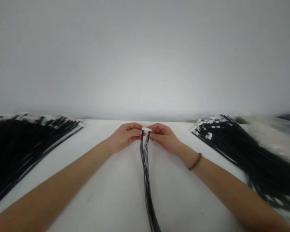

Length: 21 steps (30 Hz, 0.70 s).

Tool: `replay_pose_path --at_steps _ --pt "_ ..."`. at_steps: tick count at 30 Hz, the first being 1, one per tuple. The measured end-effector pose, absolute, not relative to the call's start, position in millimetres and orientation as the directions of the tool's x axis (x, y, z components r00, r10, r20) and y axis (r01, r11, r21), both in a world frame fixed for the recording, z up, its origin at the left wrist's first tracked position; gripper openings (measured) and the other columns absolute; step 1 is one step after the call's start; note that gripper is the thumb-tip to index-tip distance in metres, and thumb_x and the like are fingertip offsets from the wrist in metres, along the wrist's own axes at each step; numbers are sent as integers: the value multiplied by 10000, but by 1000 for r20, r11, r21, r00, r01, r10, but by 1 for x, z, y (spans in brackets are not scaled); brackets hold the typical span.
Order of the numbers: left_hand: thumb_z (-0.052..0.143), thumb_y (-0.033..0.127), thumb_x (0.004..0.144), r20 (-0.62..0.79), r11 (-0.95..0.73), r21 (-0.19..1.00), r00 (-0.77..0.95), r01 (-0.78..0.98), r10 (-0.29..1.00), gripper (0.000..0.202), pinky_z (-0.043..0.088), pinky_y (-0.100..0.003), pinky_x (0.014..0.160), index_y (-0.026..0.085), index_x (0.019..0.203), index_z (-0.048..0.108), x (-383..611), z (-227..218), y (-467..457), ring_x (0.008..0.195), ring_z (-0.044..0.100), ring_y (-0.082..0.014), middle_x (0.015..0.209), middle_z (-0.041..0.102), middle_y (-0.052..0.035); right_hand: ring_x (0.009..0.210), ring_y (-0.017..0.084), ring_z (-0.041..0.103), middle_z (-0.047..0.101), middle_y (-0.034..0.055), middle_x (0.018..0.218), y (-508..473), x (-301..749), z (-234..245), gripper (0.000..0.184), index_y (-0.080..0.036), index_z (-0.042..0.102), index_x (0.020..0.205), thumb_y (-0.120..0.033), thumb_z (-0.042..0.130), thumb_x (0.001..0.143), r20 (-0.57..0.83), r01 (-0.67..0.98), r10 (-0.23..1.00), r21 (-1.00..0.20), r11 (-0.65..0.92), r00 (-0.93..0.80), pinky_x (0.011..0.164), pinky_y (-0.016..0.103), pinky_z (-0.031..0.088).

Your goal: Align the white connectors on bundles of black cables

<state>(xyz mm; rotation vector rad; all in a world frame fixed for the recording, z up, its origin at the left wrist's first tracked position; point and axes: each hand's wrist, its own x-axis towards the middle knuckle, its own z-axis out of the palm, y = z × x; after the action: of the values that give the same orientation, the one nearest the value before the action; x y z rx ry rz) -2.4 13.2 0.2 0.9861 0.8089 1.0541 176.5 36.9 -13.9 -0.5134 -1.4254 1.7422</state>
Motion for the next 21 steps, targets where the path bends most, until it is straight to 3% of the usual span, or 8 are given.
replay_pose_path --at_steps 4,10,21 --pt "623 81 666 -55 195 907 355 -374 933 149 444 -245 756 131 805 605 -5 -2 13 731 601 -110 763 666 -36 585 57 487 582 -18 677 37 177 -15 242 -172 597 888 -139 640 651 177 -319 782 -947 -29 -597 571 201 371" --pt "657 61 628 -66 214 902 370 -375 926 214 467 -230 705 135 806 564 -8 -4 14 717 623 -127 758 677 -52 575 57 486 573 -27 649 36 177 -14 243 -180 588 897 -147 632 660 187 -315 776 -949 -16 -602 570 202 370" --pt "599 72 693 -33 228 884 433 -408 901 150 471 -256 701 134 818 544 -6 -6 14 696 601 -115 754 638 -25 575 59 497 572 -34 635 37 177 -15 234 -185 581 884 -138 633 661 177 -324 784 -945 -33 -595 573 204 366"
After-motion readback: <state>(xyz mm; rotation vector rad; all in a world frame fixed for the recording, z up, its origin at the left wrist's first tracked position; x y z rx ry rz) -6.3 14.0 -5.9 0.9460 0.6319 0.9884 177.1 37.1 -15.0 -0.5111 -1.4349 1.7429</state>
